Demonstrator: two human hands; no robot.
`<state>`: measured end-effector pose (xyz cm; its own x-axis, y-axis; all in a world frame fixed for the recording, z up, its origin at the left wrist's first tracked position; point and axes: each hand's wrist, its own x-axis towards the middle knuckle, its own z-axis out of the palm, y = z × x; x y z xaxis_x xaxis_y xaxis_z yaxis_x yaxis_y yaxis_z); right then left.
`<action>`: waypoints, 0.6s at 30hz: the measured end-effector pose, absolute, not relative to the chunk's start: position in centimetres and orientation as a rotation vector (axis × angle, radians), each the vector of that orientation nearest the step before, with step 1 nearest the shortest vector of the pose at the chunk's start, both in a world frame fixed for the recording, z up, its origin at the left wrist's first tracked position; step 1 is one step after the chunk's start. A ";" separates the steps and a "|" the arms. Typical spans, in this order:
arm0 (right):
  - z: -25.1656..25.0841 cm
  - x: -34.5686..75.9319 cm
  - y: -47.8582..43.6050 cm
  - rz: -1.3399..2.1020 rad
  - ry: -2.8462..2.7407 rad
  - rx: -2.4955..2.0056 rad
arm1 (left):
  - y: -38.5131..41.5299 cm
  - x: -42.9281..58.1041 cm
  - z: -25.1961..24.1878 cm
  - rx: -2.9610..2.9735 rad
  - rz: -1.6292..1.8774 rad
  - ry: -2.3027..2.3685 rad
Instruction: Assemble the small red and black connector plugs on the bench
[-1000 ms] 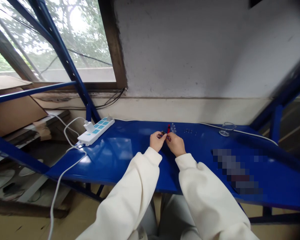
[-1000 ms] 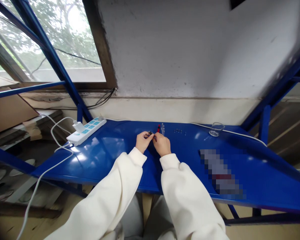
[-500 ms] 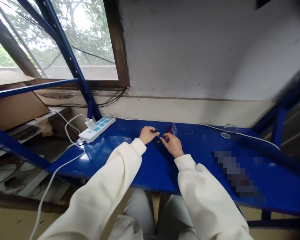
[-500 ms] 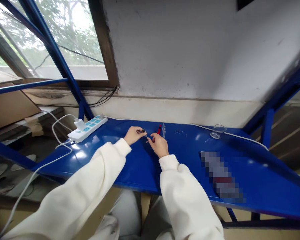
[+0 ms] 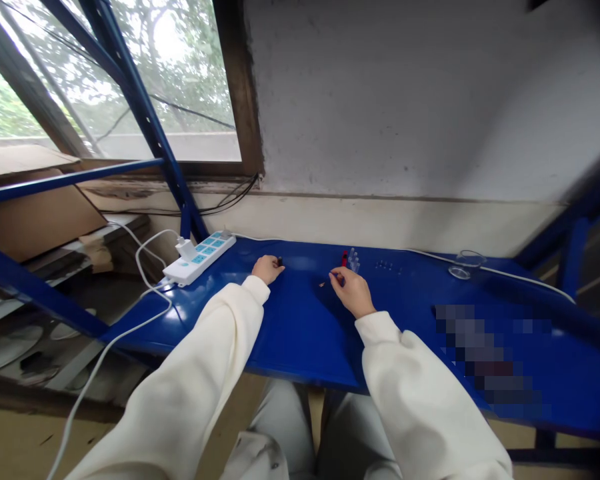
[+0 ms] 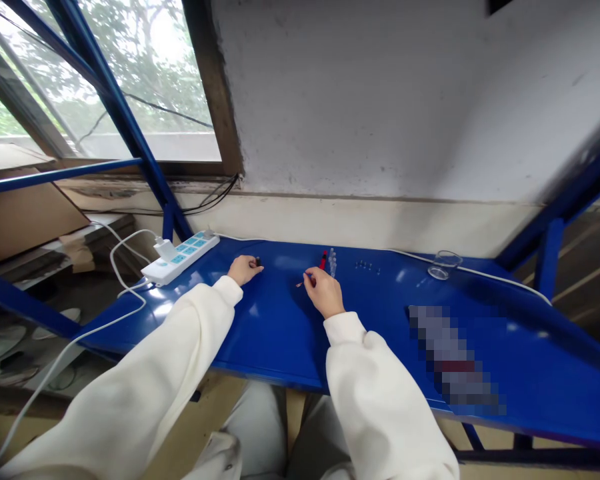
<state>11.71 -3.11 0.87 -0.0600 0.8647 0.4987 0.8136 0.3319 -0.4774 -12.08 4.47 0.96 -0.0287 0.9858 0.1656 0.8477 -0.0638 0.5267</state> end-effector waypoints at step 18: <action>1.9 15.3 -2.5 0.137 -1.452 -2.072 | 3.6 -12.4 1.2 2.035 0.447 2.159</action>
<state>15.31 -2.52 1.90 0.3969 0.8840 0.2468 0.8224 -0.2232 -0.5233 -12.38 3.63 1.19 -0.0746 0.9922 0.1001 0.9503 0.0403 0.3087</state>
